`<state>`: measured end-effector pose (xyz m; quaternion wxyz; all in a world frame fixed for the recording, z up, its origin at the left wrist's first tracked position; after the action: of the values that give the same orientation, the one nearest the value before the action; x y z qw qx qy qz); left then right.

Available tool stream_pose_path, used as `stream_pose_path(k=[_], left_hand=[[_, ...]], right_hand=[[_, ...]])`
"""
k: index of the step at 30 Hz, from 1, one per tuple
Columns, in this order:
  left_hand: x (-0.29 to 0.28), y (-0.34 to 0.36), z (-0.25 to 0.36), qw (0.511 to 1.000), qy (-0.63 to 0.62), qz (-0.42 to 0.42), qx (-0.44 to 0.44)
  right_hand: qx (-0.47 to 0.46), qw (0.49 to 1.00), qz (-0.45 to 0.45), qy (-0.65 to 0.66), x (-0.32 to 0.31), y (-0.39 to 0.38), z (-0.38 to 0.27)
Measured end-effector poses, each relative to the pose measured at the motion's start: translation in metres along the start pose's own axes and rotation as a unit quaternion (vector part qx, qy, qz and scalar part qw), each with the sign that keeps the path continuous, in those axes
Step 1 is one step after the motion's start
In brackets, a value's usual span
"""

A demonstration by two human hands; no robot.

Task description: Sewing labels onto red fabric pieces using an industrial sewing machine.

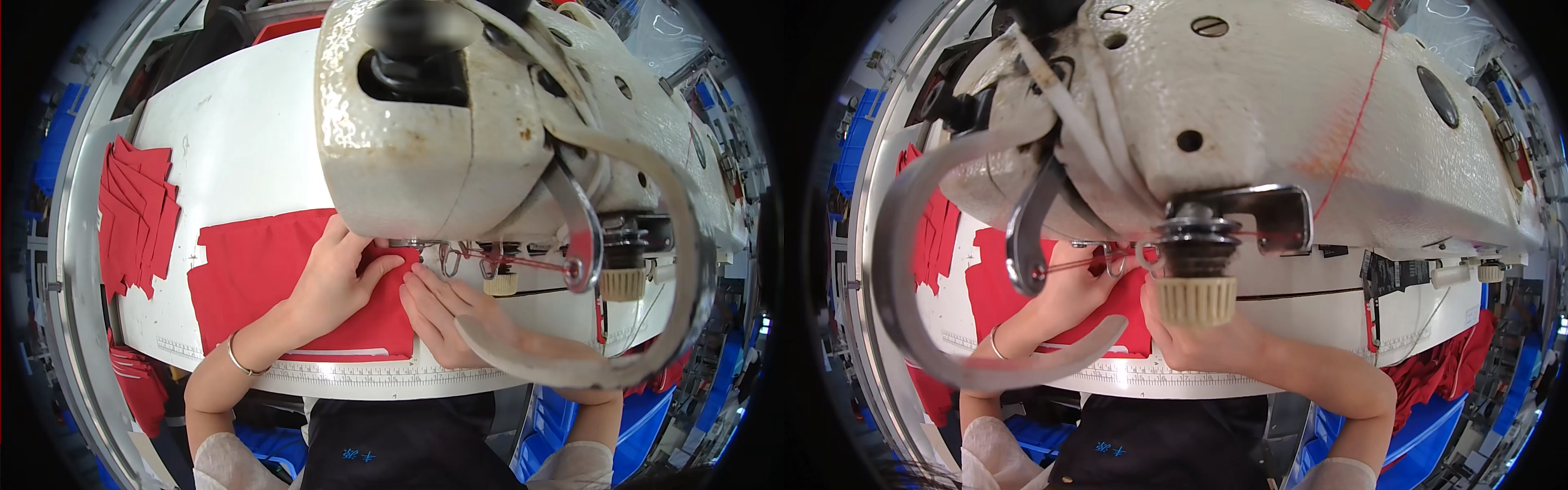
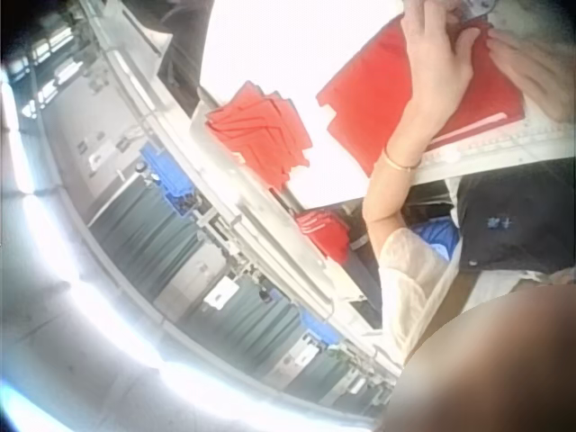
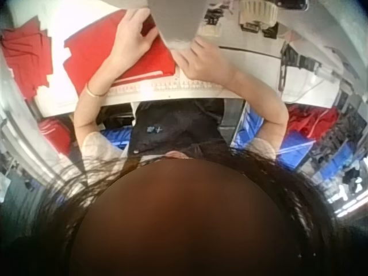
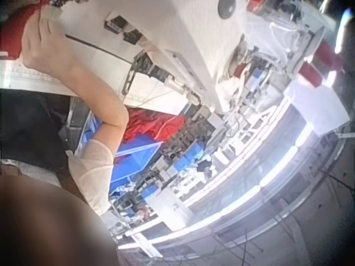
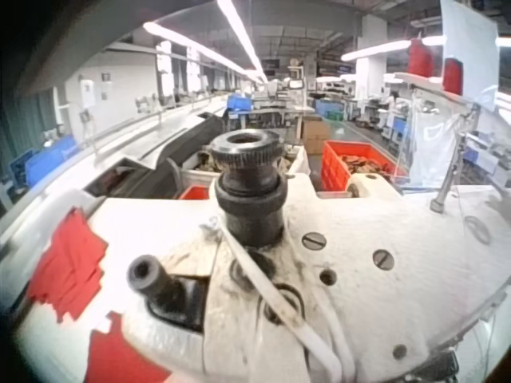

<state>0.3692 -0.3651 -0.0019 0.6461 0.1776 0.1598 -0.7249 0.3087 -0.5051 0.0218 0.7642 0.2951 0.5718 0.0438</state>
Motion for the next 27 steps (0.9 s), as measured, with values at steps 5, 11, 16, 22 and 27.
stream_pose_path(k=[5, 11, 16, 22, 27], left_hand=[[0.005, -0.018, 0.041, 0.889, 0.226, -0.005, 0.397], [0.003, -0.029, 0.028, 0.89, 0.217, 0.013, 0.401], [0.003, -0.005, 0.034, 0.909, 0.192, -0.03, 0.369], [0.004, -0.006, 0.023, 0.881, 0.229, -0.019, 0.414], [-0.003, 0.0, 0.03, 0.908, 0.197, -0.012, 0.37]], right_hand=[[0.014, 1.0, -0.005, 0.007, -0.001, -0.001, 0.001], [-0.019, 0.998, -0.05, 0.017, -0.002, 0.008, 0.004], [-0.116, 0.959, -0.093, -0.241, 0.016, -0.011, 0.008], [-0.14, 0.942, -0.071, -0.297, 0.017, -0.008, 0.01], [-0.137, 0.932, -0.063, -0.33, 0.02, -0.004, 0.011]])
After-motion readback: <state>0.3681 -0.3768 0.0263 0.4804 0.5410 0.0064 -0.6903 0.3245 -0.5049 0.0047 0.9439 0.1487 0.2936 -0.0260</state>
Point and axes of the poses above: each hand's wrist, its own y-axis towards the middle knuckle, its own x-axis out of the palm, z = x × y, the point moved 6 cm from there along y, towards the middle knuckle, and after that the axes turned 8 degrees about z, right-handed, at the moved point
